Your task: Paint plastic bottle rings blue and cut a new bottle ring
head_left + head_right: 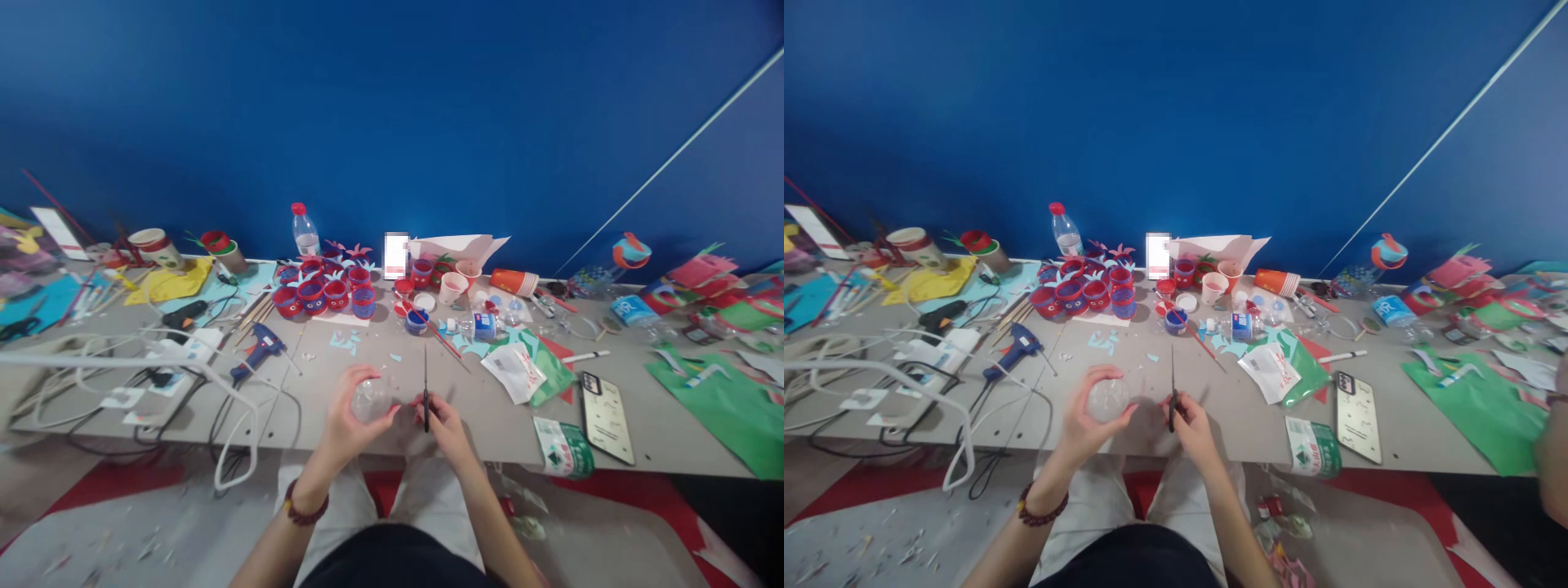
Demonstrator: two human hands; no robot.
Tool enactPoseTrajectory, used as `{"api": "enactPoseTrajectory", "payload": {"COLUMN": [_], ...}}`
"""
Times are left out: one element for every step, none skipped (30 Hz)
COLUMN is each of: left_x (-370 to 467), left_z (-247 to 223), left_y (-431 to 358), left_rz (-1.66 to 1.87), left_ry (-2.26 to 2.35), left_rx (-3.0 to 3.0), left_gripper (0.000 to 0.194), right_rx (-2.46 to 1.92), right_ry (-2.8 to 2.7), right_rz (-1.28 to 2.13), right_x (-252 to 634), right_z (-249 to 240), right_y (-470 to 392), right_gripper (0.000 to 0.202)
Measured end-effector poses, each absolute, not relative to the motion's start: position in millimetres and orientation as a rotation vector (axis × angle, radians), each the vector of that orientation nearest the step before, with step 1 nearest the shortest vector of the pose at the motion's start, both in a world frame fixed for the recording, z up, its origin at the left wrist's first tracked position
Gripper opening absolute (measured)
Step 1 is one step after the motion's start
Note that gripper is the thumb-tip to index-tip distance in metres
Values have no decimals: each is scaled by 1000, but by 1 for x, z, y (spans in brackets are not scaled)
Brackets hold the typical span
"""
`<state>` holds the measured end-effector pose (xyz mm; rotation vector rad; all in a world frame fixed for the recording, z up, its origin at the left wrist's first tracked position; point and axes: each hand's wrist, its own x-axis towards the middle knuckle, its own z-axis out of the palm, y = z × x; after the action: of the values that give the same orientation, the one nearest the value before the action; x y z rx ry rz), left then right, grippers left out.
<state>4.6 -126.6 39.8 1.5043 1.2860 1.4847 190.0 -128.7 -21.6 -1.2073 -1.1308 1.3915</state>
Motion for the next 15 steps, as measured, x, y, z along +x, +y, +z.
{"api": "enactPoseTrajectory", "payload": {"left_x": [4,3,3,3,3,3,4,4,5,5,5,4,3,2,1], "left_z": [40,41,41,40,39,38,36,34,32,30,27,25,23,21,19], "left_y": [-128,-129,-129,-130,-130,-129,-128,-126,-123,-120,-116,-113,-110,-108,-106], "left_rz": [1480,1475,1476,1478,1483,1491,1514,1541,1564,1593,1555,1467,1384,1339,1315], "left_ry": [1270,1247,1222,1198,1175,1145,1098,1037,943,836,737,663,620,601,590], "left_rx": [1493,1472,1442,1408,1369,1318,1240,1135,984,788,594,418,276,170,90], "left_gripper": [40,42,44,46,48,50,52,52,51,48,43,41,41,39,35], "right_rx": [-1207,-1207,-1210,-1215,-1222,-1230,-1236,-1240,-1243,-1244,-1245,-1246,-1247,-1246,-1243], "right_ry": [-1128,-1127,-1127,-1126,-1124,-1117,-1108,-1096,-1086,-1077,-1070,-1066,-1069,-1080,-1100], "right_rz": [1390,1389,1390,1391,1396,1405,1416,1425,1431,1434,1430,1424,1416,1407,1393], "right_x": [190,190,190,190,190,191,191,190,190,190,190,190,190,191,191], "right_z": [-22,-22,-23,-23,-23,-23,-23,-23,-23,-24,-26,-27,-29,-31,-33], "right_y": [-129,-129,-129,-129,-129,-130,-130,-131,-131,-132,-132,-133,-133,-133,-133], "right_gripper": [36,37,38,39,41,43,46,48,50,52,53,53,52,51,49]}}
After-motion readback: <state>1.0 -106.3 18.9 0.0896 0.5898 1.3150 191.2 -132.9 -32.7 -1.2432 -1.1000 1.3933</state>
